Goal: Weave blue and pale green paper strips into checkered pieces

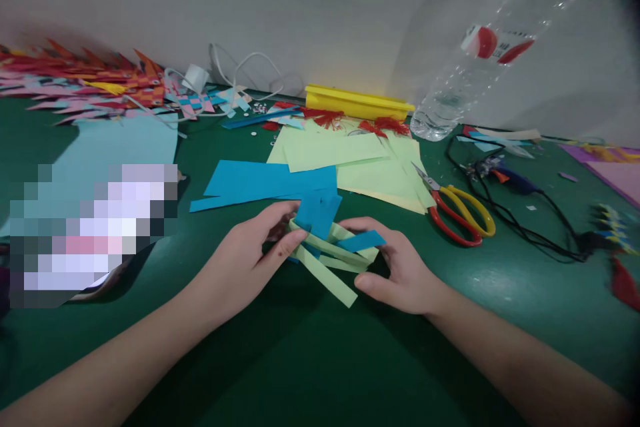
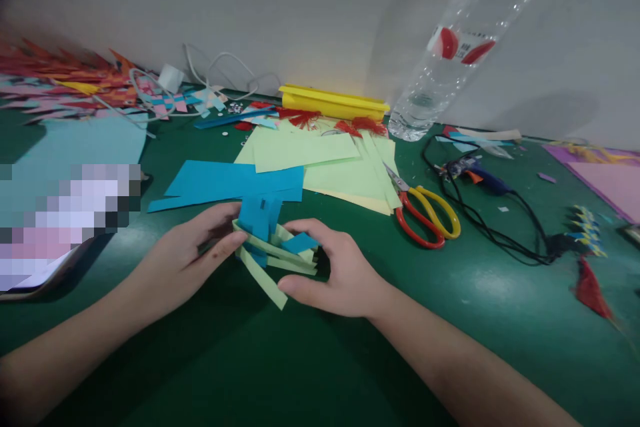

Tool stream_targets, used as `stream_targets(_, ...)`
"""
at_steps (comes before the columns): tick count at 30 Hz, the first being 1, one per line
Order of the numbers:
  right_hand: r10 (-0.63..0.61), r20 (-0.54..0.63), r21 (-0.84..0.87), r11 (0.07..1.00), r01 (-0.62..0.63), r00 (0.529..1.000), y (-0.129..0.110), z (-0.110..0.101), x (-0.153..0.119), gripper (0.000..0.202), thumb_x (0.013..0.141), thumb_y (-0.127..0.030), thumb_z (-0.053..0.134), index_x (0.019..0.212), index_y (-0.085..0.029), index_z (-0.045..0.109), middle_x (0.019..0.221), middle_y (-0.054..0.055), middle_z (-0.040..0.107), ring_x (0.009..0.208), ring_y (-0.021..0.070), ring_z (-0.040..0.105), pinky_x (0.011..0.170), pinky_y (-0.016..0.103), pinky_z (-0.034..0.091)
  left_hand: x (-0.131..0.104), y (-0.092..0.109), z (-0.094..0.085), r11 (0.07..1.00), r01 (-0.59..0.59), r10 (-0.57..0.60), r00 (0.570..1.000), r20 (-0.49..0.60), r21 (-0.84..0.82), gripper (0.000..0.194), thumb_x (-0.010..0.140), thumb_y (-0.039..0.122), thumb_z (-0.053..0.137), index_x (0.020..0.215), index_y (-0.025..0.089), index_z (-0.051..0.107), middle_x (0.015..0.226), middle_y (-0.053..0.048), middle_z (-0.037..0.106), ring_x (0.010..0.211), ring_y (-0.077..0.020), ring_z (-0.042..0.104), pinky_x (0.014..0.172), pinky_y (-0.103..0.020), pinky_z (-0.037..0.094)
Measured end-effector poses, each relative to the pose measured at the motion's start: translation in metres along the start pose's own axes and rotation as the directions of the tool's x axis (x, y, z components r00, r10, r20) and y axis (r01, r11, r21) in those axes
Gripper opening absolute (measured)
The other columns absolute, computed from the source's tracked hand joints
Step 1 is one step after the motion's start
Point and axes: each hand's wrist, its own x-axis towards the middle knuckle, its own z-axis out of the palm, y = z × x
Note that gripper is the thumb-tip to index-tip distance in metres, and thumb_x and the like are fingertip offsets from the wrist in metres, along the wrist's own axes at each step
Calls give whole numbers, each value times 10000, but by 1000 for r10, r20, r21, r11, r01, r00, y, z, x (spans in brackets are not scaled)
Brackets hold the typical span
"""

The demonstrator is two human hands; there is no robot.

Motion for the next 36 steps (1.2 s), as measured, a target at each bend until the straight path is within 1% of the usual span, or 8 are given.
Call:
stream_targets(9, 194, -133, 253, 955, -156, 972, 9, 0, 2, 332, 859, -423, 562, 1137, -240, 550, 1053, 50, 632, 920, 174, 625, 740, 294, 540, 2, -6, 5, 994, 5, -5, 1000, 5, -113, 531, 862, 447, 547, 1322, 240, 382, 1035, -62, 638, 912, -207, 649, 742, -325, 563)
stream_targets(12, 232, -125, 267, 944, -192, 965, 7, 0, 3, 308, 867, -399, 559, 1130, -238, 554, 1033, 49, 652, 924, 167, 633, 744, 285, 541, 3, -6, 5, 993, 38, -36, 999, 17, -112, 563, 846, 410, 578, 1341, 274, 347, 1070, -57, 628, 953, -210, 641, 741, -323, 557)
stream_targets(17, 260, -99, 212, 949, -235, 961, 4, 0, 4, 318, 861, -380, 573, 1134, -221, 538, 991, 50, 672, 807, 135, 642, 673, 255, 532, 3, -3, 2, 998, 34, -32, 999, 36, -53, 571, 860, 372, 558, 1362, 277, 304, 860, -6, 613, 775, -174, 642, 613, -265, 510)
stream_targets(20, 242, -82, 202, 954, -222, 967, 5, -1, 4, 376, 842, -373, 600, 1173, -219, 507, 1019, 59, 665, 853, 150, 645, 694, 273, 536, 2, 1, 1, 1000, 14, -12, 995, 96, -20, 582, 874, 350, 533, 1384, 253, 269, 756, 27, 570, 668, -142, 603, 559, -229, 463)
stream_targets(24, 235, -59, 195, 956, -219, 970, 4, -3, 4, 465, 803, -353, 650, 1215, -226, 473, 1058, 66, 658, 879, 157, 645, 735, 292, 542, 0, 7, 1, 996, -85, 86, 970, 225, -15, 612, 875, 289, 535, 1410, 274, 237, 771, 37, 579, 702, -130, 599, 600, -206, 451)
stream_targets(29, 182, 117, 77, 978, -192, 976, 1, -7, 5, 382, 751, -317, 706, 1099, -224, 579, 1049, 39, 658, 947, 162, 627, 814, 294, 519, -3, 9, 5, 984, -176, 168, 910, 379, -14, 649, 887, 258, 531, 1432, 329, 187, 881, 24, 627, 753, -130, 624, 624, -190, 454)
stream_targets(32, 188, 165, 58, 978, -199, 968, 0, -6, 7, 304, 753, -329, 703, 1020, -216, 611, 1005, 24, 657, 891, 145, 627, 783, 267, 514, -4, 6, 6, 982, -185, 186, 925, 330, -34, 638, 884, 269, 547, 1412, 376, 205, 1069, 11, 620, 925, -147, 621, 760, -228, 484)
stream_targets(36, 257, 89, 42, 964, -262, 962, 0, -3, 6, 298, 761, -350, 691, 1014, -222, 600, 924, 13, 652, 788, 129, 615, 689, 248, 506, -3, 1, 6, 980, -196, 189, 969, 157, 29, 504, 912, 325, 486, 1371, 338, 279, 1164, -15, 585, 1009, -170, 590, 853, -300, 485)
